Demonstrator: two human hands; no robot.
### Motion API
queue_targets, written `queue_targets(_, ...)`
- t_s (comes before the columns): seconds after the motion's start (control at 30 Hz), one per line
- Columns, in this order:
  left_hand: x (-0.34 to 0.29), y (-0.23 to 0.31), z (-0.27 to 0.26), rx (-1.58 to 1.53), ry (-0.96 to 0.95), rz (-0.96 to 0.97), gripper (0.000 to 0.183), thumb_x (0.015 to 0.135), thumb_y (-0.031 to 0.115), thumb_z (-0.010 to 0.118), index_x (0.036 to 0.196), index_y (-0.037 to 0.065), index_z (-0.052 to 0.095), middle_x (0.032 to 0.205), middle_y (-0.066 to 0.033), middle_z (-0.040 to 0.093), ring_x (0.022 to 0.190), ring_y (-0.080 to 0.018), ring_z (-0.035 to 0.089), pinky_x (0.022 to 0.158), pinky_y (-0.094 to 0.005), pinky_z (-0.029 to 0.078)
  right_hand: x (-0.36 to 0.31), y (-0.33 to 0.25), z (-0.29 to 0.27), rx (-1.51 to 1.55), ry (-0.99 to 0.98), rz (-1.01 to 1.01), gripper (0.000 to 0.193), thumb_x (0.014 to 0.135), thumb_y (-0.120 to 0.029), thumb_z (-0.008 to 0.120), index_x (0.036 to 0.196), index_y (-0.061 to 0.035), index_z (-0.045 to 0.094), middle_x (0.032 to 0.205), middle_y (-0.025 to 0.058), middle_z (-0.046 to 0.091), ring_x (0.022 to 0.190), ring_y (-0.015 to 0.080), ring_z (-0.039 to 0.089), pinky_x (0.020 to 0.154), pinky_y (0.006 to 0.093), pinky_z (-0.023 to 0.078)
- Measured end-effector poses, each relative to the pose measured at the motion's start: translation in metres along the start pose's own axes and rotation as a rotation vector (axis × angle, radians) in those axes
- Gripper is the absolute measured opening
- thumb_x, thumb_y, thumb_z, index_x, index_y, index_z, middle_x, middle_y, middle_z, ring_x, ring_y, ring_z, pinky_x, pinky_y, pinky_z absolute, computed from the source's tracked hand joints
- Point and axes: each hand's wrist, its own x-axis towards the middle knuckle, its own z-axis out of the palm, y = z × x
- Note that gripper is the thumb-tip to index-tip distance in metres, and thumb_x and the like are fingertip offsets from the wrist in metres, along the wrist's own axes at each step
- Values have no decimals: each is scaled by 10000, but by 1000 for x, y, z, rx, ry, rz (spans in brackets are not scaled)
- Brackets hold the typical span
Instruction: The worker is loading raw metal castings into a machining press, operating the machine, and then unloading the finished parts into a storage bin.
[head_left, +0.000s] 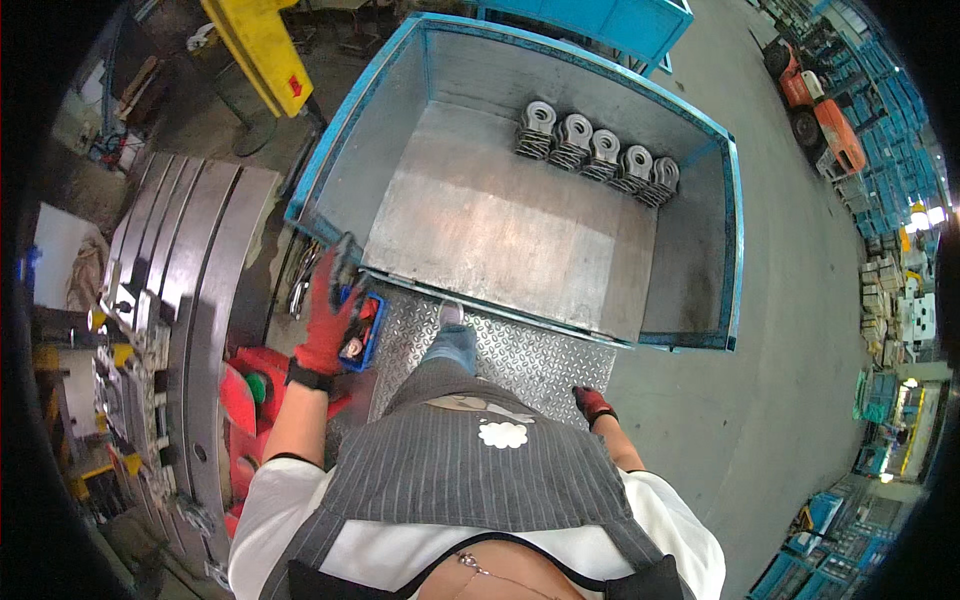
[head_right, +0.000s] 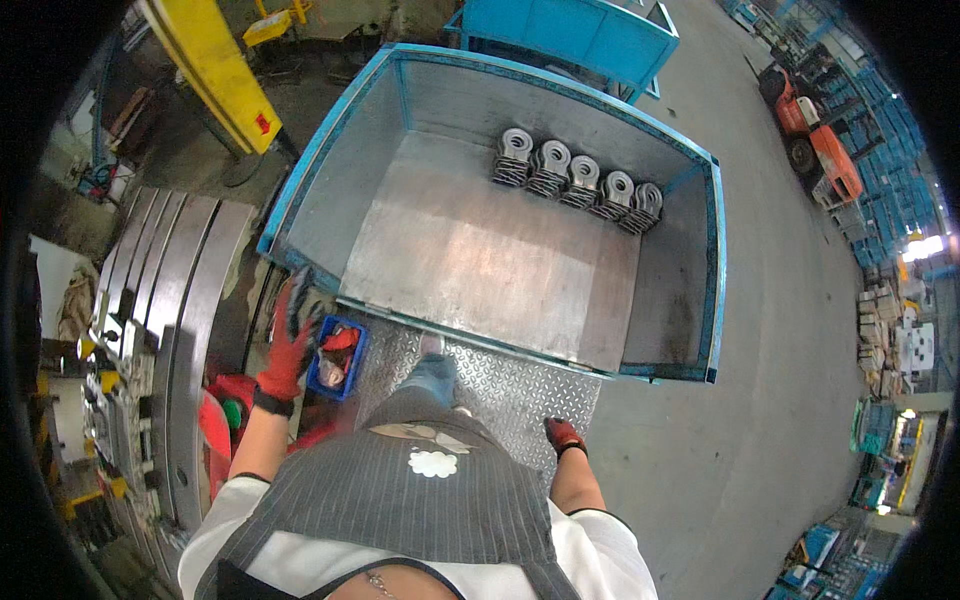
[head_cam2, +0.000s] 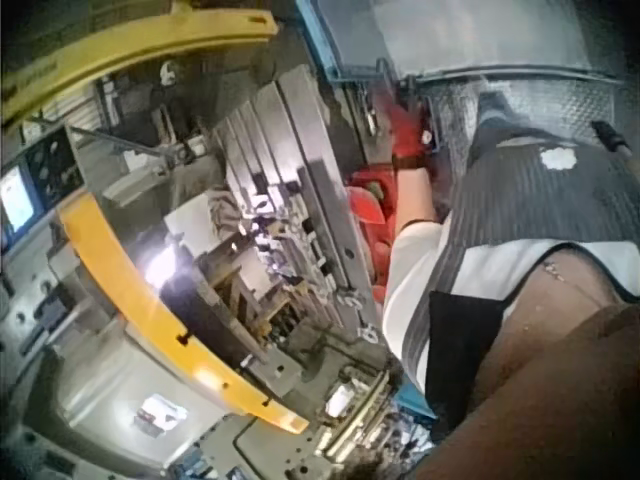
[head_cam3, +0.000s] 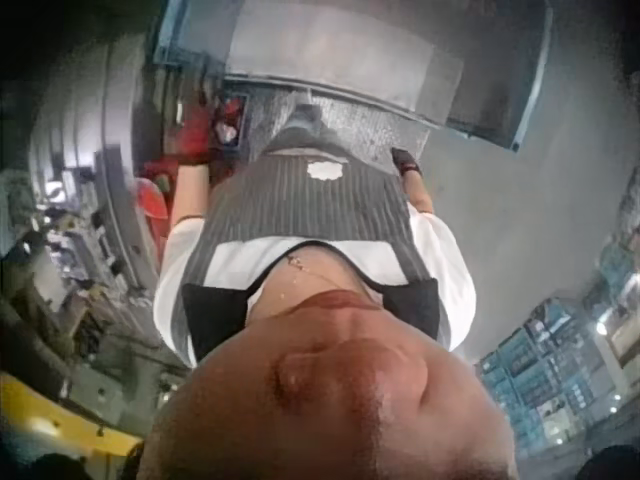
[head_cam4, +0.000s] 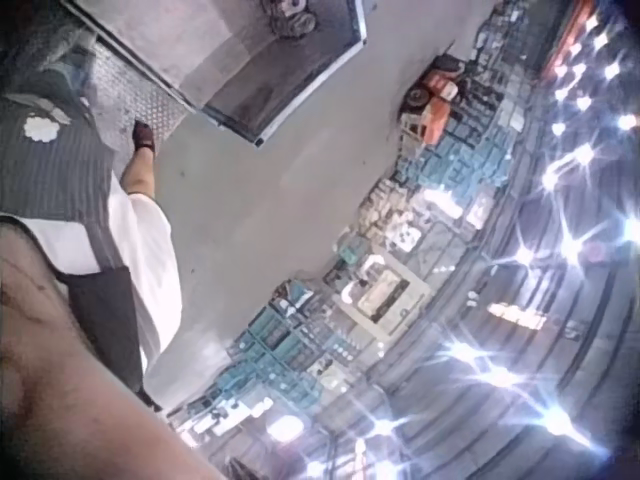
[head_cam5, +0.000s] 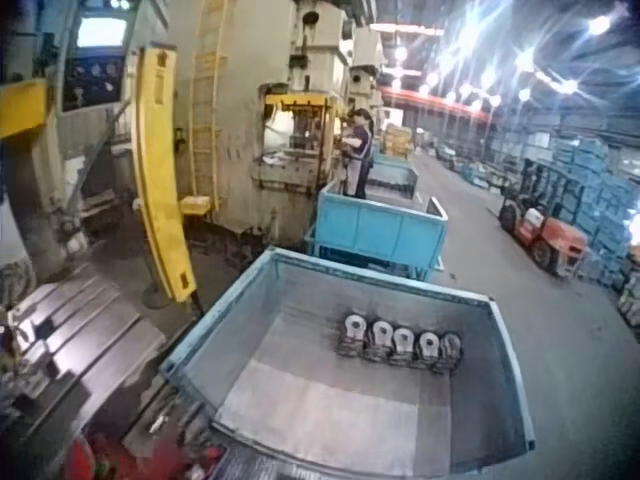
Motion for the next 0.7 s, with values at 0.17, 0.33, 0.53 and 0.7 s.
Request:
queue_targets(0.17, 102, -59, 133, -195, -221, -11, 542, 812, 205, 632, 1280, 32, 420, 1273, -158, 469, 1192, -308, 417, 1014, -374, 312, 9, -34, -41, 259, -9, 39, 465, 842, -362, 546, 1147, -10, 562, 1047, 92, 612, 956, 202, 538, 855, 330, 408)
queue_targets(0.33, 165, -137, 275, 111, -544, -176, 709, 763, 394, 627, 1333, 74, 354, 1357, -177, 360, 1261, -333, 311, 1046, -419, 249, 65, -146, -122, 366, 245, -193, 397, 869, -292, 547, 1129, 6, 557, 1064, 127, 614, 975, 194, 568, 849, 301, 428)
queue_targets(0.53, 209, -193, 382, 388, -802, -402, 966, 694, 500, 631, 1422, 106, 132, 1468, -200, 87, 1355, -394, 16, 1091, -492, 56, 174, -340, -219, 323, 417, -579, 309, 868, -158, 542, 1166, -73, 549, 1088, 172, 594, 1021, 292, 561, 904, 334, 428)
queue_targets(0.7, 206, -212, 407, 509, -1000, -478, 1174, 600, 613, 667, 1435, 123, 2, 1476, -210, -31, 1349, -416, -63, 1083, -503, -25, 264, -491, -288, 266, 474, -819, 415, 905, -254, 496, 1207, 31, 476, 1188, 187, 538, 1118, 271, 490, 971, 329, 338)
